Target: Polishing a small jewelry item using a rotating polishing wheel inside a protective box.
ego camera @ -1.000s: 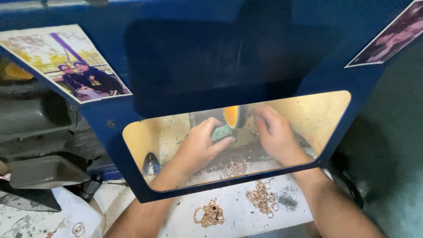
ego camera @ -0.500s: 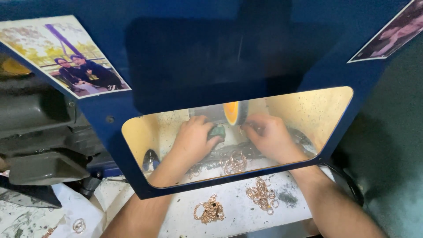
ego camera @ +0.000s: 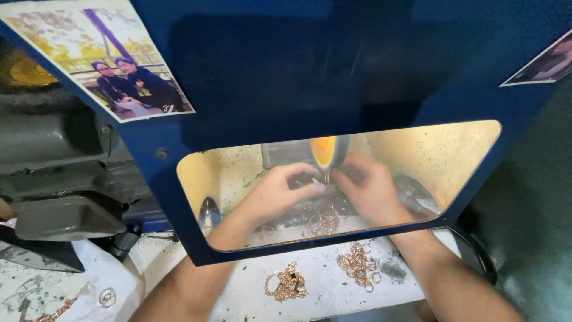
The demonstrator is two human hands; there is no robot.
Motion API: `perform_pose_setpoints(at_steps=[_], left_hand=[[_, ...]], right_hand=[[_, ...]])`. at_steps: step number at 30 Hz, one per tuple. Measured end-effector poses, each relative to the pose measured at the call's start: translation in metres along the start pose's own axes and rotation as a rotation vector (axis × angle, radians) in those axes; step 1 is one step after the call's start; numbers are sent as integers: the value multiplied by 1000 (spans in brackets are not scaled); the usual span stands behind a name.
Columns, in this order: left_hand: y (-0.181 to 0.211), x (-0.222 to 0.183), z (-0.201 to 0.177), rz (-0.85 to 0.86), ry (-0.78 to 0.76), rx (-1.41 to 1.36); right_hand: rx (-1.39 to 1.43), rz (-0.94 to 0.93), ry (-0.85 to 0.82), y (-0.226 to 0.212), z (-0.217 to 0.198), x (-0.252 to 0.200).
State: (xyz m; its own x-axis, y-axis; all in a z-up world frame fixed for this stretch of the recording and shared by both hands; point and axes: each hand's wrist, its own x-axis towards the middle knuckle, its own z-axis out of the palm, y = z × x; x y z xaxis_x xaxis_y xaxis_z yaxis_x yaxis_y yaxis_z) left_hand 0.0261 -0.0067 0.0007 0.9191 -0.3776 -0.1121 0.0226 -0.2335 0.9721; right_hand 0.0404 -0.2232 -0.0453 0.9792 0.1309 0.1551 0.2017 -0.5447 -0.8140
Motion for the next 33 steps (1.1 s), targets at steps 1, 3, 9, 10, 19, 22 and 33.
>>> perform_pose_setpoints(at_steps=[1, 3, 9, 10, 19, 22, 33], left_hand=[[-10, 2, 8, 0, -2, -2], [-29, 6, 23, 1, 43, -49], [-16, 7, 0, 61, 70, 60], [-14, 6, -2, 60, 71, 60], [-19, 5, -10, 334, 87, -2], [-26, 8, -9, 241, 76, -55], [-27, 16, 3, 41, 139, -300]], right_hand=[[-2, 2, 0, -1, 1, 0], [-15, -45, 7, -4, 2, 0], [217, 22, -226, -9, -17, 2], [217, 22, -228, -8, -18, 2], [294, 70, -366, -4, -20, 0], [310, 67, -358, 0, -18, -1], [398, 181, -276, -12, -9, 0]])
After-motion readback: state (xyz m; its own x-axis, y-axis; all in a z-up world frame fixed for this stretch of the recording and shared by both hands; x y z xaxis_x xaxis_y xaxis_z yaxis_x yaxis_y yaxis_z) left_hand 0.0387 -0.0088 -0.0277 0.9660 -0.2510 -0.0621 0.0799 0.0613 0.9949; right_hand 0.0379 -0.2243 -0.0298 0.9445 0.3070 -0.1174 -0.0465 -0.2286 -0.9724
